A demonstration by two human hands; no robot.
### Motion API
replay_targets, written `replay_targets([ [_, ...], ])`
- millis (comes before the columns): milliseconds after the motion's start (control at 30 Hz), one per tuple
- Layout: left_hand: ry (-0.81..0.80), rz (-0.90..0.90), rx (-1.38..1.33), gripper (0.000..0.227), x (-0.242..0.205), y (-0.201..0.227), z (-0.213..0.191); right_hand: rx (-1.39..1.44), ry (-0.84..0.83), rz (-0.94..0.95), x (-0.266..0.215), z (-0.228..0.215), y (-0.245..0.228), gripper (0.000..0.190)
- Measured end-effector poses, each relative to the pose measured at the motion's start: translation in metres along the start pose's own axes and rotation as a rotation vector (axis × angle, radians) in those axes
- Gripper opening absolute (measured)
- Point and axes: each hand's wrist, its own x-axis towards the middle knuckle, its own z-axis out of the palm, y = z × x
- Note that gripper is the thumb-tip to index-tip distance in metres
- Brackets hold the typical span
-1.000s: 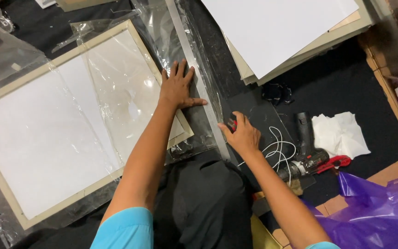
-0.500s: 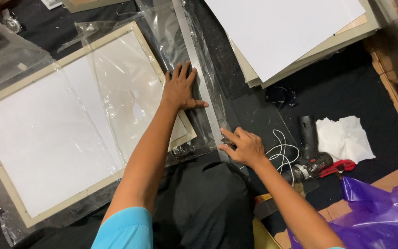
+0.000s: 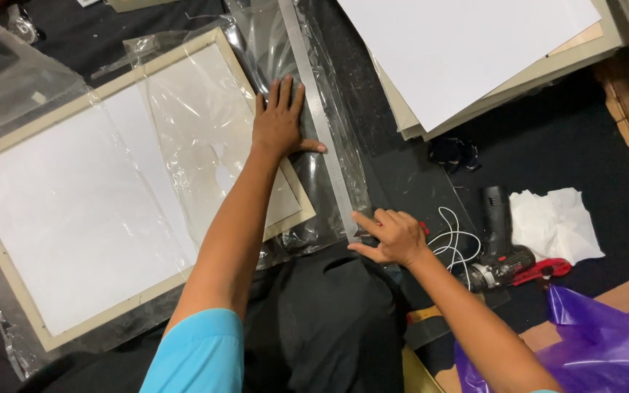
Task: Wrapping a white board in protective plastic film and trimming the edges using a utility knife and a metal ruler.
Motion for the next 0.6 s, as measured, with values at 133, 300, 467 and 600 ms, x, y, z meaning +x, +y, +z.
replay_targets([
  [133, 0.028, -0.002, -0.017, 0.143, -0.001, -0.001, -0.004, -0.012, 0.045, 0.03, 0.0, 0.002, -0.005, 0.057],
  [300, -0.007, 0.027, -0.002, 0.145, 0.0, -0.004, -0.004, -0.016, 0.042, 0.003, -0.012, 0.003, -0.006, 0.053],
  [467, 0.22, 0.061, -0.113, 0.141, 0.02, -0.01, 0.018, -0.024, -0.019, 0.036, -0.007, -0.013, -0.013, 0.057],
  [600, 0.262, 0.071, -0.153, 0.143, 0.037, -0.021, 0.028, -0.036, -0.032, 0.055, -0.001, -0.018, -0.016, 0.054],
])
